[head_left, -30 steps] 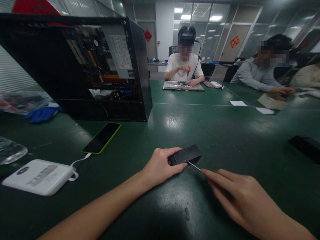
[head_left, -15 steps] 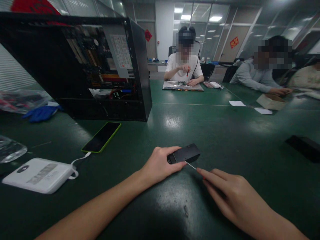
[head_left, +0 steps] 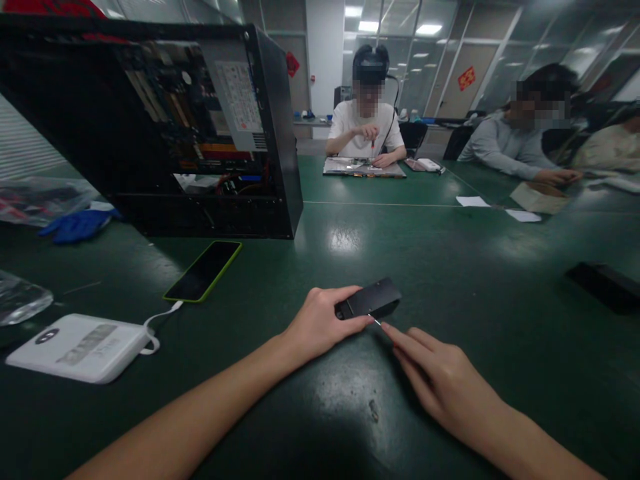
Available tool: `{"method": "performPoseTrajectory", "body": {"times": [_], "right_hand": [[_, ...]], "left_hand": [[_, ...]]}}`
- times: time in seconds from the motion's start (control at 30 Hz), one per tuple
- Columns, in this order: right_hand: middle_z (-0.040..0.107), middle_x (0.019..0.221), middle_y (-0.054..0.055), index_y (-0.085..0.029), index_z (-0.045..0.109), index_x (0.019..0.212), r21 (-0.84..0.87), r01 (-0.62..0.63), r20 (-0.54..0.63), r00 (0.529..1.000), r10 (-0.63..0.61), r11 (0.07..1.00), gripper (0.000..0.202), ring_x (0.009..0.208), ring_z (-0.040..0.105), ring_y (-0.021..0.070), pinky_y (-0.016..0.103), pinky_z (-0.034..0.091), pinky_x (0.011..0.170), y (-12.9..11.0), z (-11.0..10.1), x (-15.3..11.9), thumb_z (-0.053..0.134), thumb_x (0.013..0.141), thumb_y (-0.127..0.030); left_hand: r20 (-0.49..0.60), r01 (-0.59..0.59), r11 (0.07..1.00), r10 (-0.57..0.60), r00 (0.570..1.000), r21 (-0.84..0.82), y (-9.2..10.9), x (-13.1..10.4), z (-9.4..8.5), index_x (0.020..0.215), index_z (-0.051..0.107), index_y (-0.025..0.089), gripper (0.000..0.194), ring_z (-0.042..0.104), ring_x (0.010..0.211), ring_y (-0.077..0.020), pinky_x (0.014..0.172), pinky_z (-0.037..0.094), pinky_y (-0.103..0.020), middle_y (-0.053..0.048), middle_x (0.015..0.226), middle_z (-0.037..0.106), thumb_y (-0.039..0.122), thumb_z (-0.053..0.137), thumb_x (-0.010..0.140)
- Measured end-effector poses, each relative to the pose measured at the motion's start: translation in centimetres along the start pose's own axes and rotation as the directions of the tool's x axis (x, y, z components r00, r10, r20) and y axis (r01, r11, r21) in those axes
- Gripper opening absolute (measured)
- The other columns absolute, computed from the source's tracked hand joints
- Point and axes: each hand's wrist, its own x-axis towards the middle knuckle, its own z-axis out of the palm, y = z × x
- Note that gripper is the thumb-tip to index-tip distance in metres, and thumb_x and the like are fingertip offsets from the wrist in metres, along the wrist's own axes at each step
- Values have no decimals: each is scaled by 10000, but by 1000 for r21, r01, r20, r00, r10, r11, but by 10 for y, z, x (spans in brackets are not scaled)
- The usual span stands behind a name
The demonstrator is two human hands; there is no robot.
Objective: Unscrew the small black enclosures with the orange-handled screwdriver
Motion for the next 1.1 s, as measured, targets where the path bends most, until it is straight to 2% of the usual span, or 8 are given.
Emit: {"method": "performPoseTrajectory", "body": {"times": [0.13,0.27,0.5,0.57,0.67,0.83,0.97,1.1], "right_hand": [[662,961,59,-185,562,1450,-28,49,22,999,-48,998,409,740,669,156,288,544,633,6,-9,0,446,1058,-169],[660,923,34,-209,571,1452,36,105,37,994,-107,994,403,738,653,132,260,503,632,19,-17,3,489,1058,-187],[667,895,25,-216,610,1438,152,154,-7,988,-155,976,391,735,629,109,241,481,657,37,-13,8,535,1055,-200],[673,908,28,-216,604,1449,152,141,26,989,-147,978,395,746,638,110,244,478,662,40,-18,7,524,1062,-211],[679,918,24,-237,597,1465,134,117,152,979,-137,984,403,770,656,109,246,477,680,44,-36,9,507,1073,-231],[720,972,19,-295,657,1406,105,134,353,921,-163,985,367,802,684,109,238,481,703,45,-71,33,506,1073,-258],[736,976,27,-284,702,1341,72,175,384,904,-190,982,333,801,698,122,248,493,704,41,-83,47,501,1076,-290],[749,978,20,-308,677,1388,63,169,353,918,-181,984,367,785,705,121,242,508,690,44,-82,44,519,1061,-259]], "left_hand": [[5,-14,999,14,1000,-29,0,0,-1,1274,765,189,506,778,958,-239,858,578,-321,-52,1133,820,422,853,834],[22,-2,998,3,1000,-65,0,1,-2,1274,762,200,521,775,974,-233,862,572,-316,-35,1129,819,410,877,812],[3,-9,999,9,1000,-53,-2,0,0,1272,765,204,478,773,948,-230,868,579,-324,-40,1120,819,384,850,838],[7,-18,999,18,1000,-45,-2,0,0,1278,761,199,482,772,950,-232,868,580,-325,-48,1126,817,394,844,844],[34,-35,999,36,999,-28,-1,1,-2,1297,746,185,515,768,971,-240,873,574,-330,-62,1154,810,423,841,850],[100,-81,997,80,992,2,-3,2,-6,1290,743,194,489,755,989,-237,845,552,-308,-60,1179,798,418,833,865],[88,-73,997,73,993,1,-3,3,-8,1278,745,192,481,749,978,-232,821,544,-296,-60,1166,796,440,821,872],[121,-94,995,91,988,20,1,3,-13,1291,737,193,438,745,904,-213,783,539,-293,-56,1115,800,394,775,903]]}}
